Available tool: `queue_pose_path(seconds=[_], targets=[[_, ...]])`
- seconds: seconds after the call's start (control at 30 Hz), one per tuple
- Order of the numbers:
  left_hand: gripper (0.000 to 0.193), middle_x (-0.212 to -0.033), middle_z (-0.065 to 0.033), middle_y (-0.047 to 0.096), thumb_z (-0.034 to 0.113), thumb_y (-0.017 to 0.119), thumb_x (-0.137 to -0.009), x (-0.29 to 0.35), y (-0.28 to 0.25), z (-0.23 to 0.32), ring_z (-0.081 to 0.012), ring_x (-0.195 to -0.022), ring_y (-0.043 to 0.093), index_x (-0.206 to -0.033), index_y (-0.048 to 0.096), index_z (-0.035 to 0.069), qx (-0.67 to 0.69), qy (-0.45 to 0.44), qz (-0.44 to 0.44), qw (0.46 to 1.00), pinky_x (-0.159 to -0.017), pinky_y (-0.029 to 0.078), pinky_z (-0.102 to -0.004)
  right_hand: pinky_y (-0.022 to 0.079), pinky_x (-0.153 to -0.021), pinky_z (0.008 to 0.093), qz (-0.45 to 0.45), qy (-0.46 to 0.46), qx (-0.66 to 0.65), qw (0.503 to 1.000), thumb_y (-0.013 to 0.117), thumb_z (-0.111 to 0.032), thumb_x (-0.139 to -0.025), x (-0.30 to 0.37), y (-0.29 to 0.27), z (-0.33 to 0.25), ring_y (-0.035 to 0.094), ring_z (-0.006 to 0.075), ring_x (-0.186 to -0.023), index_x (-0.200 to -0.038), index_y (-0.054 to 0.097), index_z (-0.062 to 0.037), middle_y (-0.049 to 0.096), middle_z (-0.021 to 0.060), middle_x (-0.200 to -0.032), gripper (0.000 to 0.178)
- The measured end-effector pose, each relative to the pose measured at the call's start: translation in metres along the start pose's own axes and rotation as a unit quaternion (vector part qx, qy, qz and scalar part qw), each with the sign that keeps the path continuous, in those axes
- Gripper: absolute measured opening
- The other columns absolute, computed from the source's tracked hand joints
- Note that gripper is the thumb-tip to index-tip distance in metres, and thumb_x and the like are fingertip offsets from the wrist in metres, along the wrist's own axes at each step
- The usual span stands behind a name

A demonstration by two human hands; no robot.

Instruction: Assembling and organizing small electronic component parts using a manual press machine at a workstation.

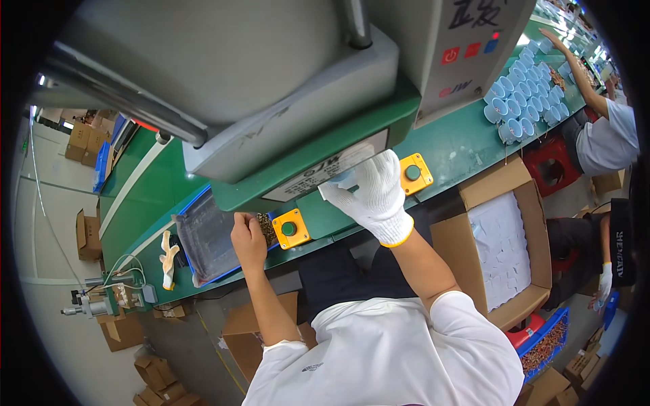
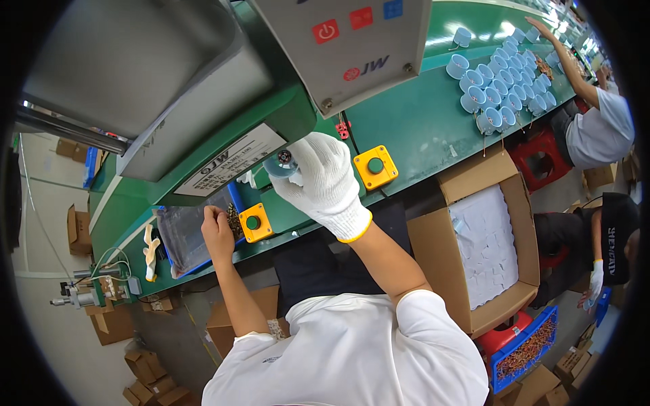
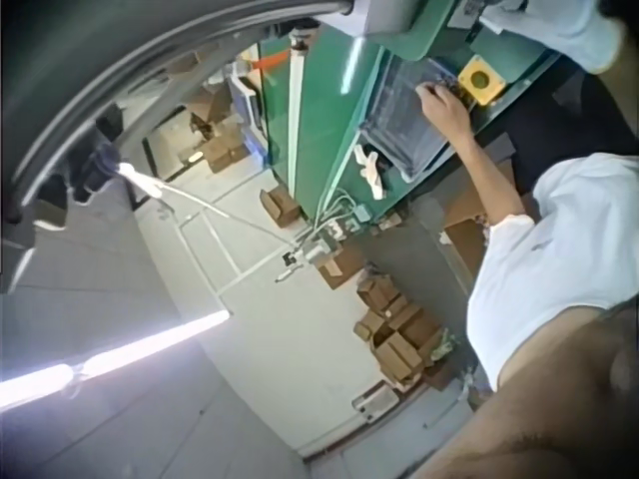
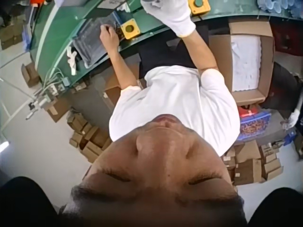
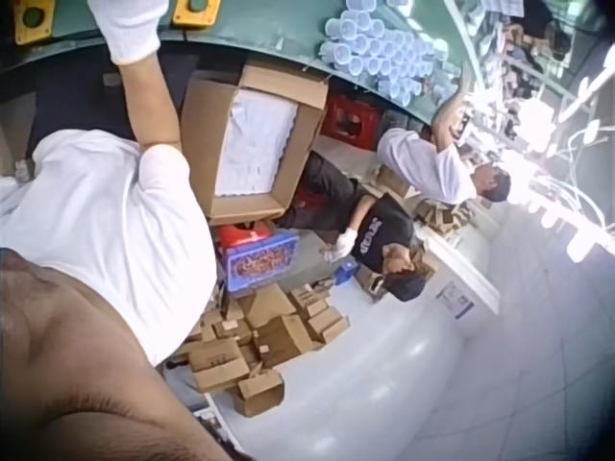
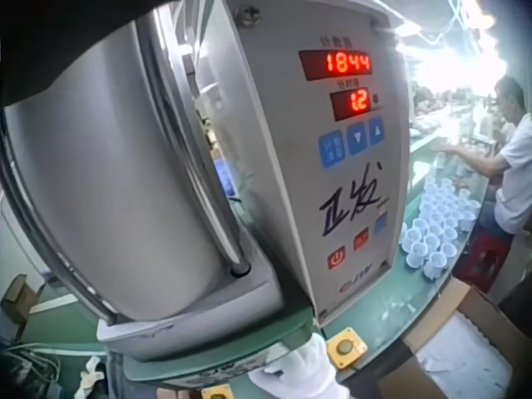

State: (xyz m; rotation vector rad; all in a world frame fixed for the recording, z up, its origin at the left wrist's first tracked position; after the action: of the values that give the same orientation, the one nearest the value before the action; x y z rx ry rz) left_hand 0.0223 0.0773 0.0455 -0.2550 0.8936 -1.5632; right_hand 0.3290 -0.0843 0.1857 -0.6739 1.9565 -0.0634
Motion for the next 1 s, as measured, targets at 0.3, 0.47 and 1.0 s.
queue_pose_path(seconds=[0.3,0.47,1.0], targets=[[0.006,-0.089,-0.0210,0.065,0.004,0.058,-0.099,0.000,-0.003,0.002,-0.0398,-0.083,0.066,-0.101,0.061,-0.001,-0.006,0.033,0.007,0.999,-0.077,0.052,-0.0471,0.050,-0.083,0.0455,-0.096,0.053,-0.002,0.994,0.092,-0.023,-0.076,-0.007,0.020,0.019,0.063,0.0323,-0.087,-0.123,0.069,-0.0078,0.064,0.0067,-0.092,0.054],[0.006,-0.091,-0.0194,0.066,0.003,0.058,-0.099,0.000,0.002,0.001,-0.0387,-0.085,0.066,-0.101,0.061,-0.001,-0.013,0.006,-0.014,1.000,-0.079,0.052,-0.0464,0.050,-0.084,0.0454,-0.055,0.050,-0.016,0.997,0.092,-0.025,-0.076,0.005,0.012,0.018,0.063,0.0325,-0.089,-0.124,0.070,-0.0083,0.064,0.0067,-0.095,0.056],[0.008,-0.125,-0.0221,0.076,-0.003,0.059,-0.090,0.067,0.023,0.076,-0.0427,-0.121,0.069,-0.097,0.059,0.001,0.083,0.193,-0.025,0.977,-0.109,0.051,-0.0527,0.061,-0.091,0.0459,0.083,-0.034,0.030,0.995,0.074,-0.013,-0.083,0.070,-0.056,0.047,0.074,0.0401,-0.095,-0.118,0.073,0.0001,0.077,0.0172,-0.110,0.037]])
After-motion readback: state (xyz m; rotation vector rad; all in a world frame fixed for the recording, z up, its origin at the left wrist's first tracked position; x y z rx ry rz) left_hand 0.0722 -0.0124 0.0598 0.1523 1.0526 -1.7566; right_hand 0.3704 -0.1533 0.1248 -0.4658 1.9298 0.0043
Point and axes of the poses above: each hand's wrist, its own x-axis away from the middle knuckle, its own y-axis out of the palm, z = x × y, the point moved 10 cm from there along -x, towards the middle knuckle
